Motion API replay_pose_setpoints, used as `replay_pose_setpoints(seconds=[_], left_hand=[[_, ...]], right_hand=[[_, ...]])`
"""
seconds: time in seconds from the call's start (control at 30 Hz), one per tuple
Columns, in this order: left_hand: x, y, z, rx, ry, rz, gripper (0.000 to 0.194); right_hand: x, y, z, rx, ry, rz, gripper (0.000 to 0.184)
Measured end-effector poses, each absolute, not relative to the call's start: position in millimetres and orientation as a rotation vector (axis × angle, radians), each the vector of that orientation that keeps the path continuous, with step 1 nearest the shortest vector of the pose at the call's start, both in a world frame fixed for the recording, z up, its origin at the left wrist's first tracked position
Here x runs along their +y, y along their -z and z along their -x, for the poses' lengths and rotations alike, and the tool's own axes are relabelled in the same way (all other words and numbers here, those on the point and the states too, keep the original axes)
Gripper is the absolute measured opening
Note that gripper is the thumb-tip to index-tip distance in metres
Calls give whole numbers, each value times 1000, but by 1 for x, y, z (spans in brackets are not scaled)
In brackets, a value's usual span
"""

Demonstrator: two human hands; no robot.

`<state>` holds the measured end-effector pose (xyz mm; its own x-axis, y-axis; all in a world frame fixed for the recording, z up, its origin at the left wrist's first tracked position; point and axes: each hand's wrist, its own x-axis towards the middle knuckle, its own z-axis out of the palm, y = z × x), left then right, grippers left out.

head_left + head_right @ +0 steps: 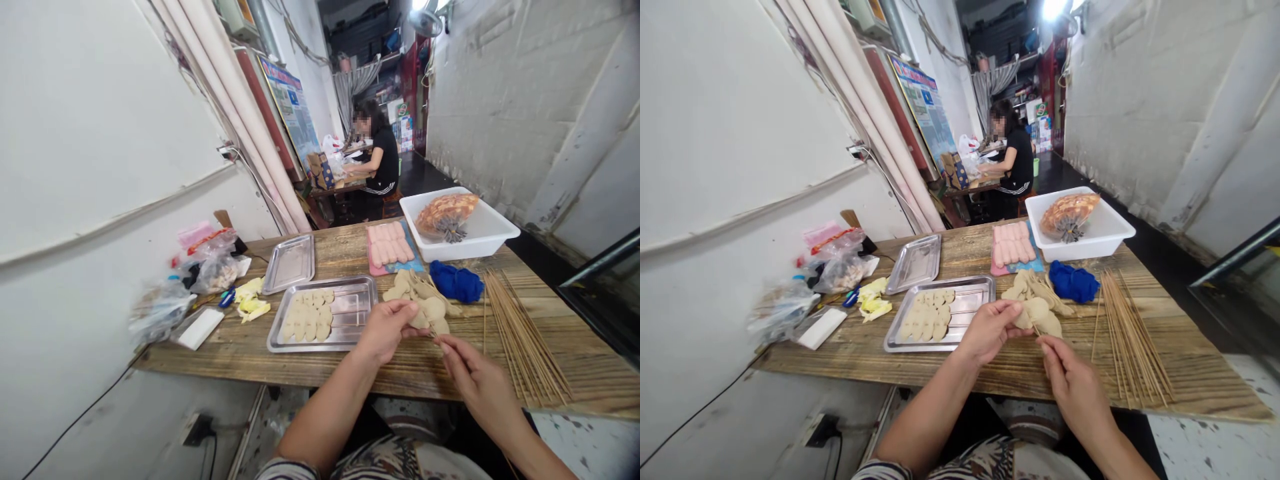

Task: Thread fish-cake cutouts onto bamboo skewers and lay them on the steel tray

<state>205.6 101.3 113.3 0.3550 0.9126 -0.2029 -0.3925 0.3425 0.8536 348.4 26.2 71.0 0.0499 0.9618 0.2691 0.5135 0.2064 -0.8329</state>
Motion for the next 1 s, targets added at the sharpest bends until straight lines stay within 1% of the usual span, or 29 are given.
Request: replay_pose_setpoints(seconds=[0.6, 0.8, 1.0], left_hand=[[101, -114, -206, 761, -891, -768, 33], [101, -115, -209, 761, -877, -779, 34], [108, -109, -210, 765, -911, -677, 31]], right_hand=[[25, -74, -346, -1531, -691, 1406, 25], [28, -84, -342, -1447, -803, 1381, 21], [34, -85, -338, -1283, -1004, 1343, 28]])
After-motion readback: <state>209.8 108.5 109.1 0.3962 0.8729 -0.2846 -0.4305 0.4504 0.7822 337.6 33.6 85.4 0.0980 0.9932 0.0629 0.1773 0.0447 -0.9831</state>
